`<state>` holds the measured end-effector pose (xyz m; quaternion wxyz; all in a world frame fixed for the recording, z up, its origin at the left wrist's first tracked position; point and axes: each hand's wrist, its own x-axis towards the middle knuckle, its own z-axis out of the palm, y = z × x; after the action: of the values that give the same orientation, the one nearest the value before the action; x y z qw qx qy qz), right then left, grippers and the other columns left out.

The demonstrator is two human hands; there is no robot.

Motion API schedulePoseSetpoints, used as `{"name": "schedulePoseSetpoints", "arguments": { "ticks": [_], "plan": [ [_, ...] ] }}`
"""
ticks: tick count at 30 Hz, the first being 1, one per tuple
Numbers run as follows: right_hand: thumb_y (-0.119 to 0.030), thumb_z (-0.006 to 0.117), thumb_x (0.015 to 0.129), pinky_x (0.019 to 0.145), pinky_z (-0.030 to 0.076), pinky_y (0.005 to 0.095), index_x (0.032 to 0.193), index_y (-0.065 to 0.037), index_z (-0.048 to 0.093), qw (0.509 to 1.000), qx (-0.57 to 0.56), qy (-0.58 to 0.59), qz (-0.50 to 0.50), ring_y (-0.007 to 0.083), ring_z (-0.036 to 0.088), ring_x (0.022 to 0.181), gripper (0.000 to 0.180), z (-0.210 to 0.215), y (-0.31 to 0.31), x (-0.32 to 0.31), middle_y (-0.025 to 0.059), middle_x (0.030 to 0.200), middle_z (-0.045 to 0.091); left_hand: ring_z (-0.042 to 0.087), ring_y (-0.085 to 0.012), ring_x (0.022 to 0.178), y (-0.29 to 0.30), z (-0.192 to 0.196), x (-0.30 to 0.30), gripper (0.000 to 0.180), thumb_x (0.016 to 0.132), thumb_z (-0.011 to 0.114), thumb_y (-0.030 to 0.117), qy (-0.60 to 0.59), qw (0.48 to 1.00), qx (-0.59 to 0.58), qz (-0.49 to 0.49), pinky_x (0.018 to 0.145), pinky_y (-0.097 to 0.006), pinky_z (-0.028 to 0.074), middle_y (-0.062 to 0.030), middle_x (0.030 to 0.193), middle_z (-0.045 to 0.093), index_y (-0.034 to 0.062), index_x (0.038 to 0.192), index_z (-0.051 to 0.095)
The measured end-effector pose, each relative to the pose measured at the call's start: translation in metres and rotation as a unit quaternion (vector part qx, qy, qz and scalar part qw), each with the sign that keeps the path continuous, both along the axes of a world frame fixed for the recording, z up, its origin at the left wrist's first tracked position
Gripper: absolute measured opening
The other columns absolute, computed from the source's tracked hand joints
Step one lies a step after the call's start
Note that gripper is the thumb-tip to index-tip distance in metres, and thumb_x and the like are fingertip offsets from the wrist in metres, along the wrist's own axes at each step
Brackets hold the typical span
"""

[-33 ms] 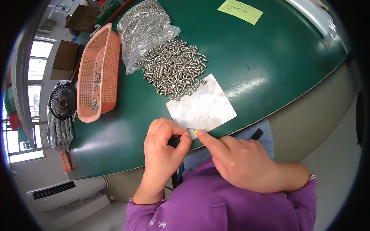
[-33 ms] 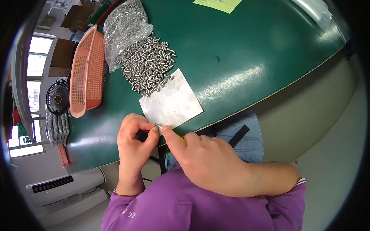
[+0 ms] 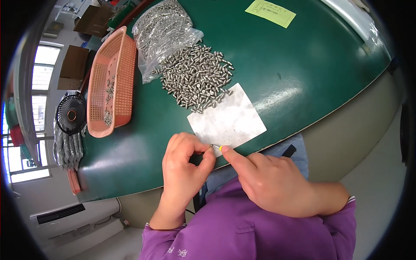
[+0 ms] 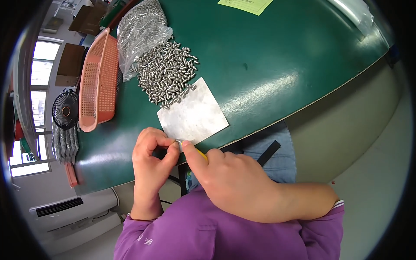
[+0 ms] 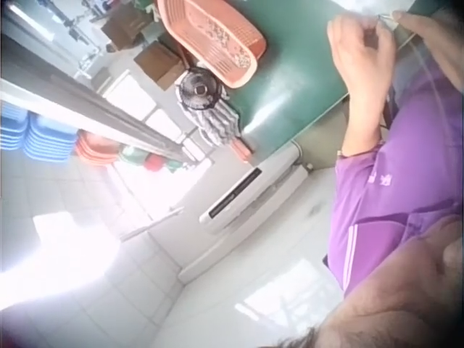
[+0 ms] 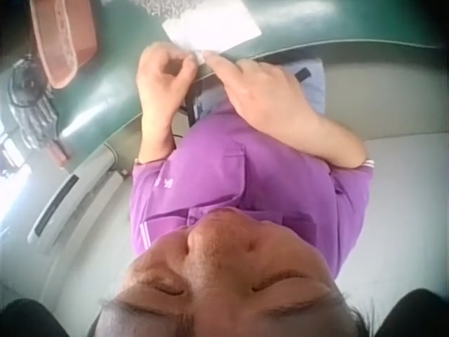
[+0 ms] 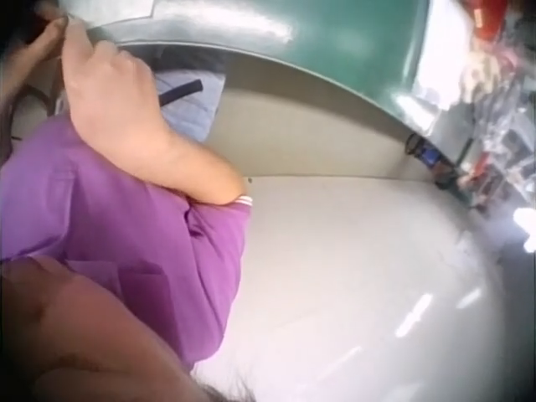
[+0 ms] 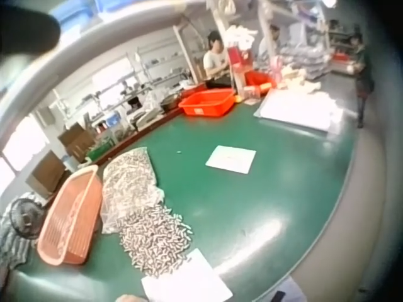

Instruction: The recorder is using a utility knife to scrape individual metal pins before placing them into a tray at a manufacturing workbench.

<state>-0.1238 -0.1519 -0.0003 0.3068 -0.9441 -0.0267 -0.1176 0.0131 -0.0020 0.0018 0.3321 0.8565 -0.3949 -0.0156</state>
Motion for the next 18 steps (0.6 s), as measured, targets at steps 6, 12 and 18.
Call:
{"name": "schedulePoseSetpoints", "arguments": {
  "ticks": [6,12,18],
  "plan": [
    [-0.008,0.060,0.078,0.047,0.052,0.0307,0.135,0.001,0.050,0.999,-0.013,0.042,0.009,0.0207,0.060,0.049,0.058,0.012,0.000,0.003,0.0108,0.069,0.057,0.056,-0.0243,0.069,0.001,-0.002,0.001,0.017,0.068,0.072,-0.002,-0.004,1.000,0.001,0.003,0.062,-0.034,0.046,-0.0060,0.073,0.058,0.0048,0.073,0.057],
    [-0.010,0.062,0.089,0.064,0.054,0.0364,0.125,-0.001,0.052,0.956,0.271,-0.080,-0.075,0.0277,0.069,0.076,0.039,-0.003,-0.013,0.003,0.0156,0.094,0.067,0.060,-0.0158,0.077,0.009,-0.001,-0.007,0.015,0.076,0.070,-0.006,0.115,0.983,-0.135,0.034,0.070,-0.028,0.050,-0.0065,0.084,0.063,0.0032,0.082,0.060],
    [-0.015,0.064,0.094,0.050,0.042,0.0220,0.102,-0.006,0.053,0.695,0.705,0.132,0.046,0.0041,0.050,0.058,0.016,0.006,-0.024,0.017,-0.0015,0.078,0.056,0.062,-0.0152,0.086,0.005,0.002,-0.017,0.018,0.085,0.062,-0.012,0.368,0.862,-0.337,-0.088,0.078,-0.028,0.052,-0.0115,0.097,0.063,0.0021,0.094,0.055]
  ]
}}
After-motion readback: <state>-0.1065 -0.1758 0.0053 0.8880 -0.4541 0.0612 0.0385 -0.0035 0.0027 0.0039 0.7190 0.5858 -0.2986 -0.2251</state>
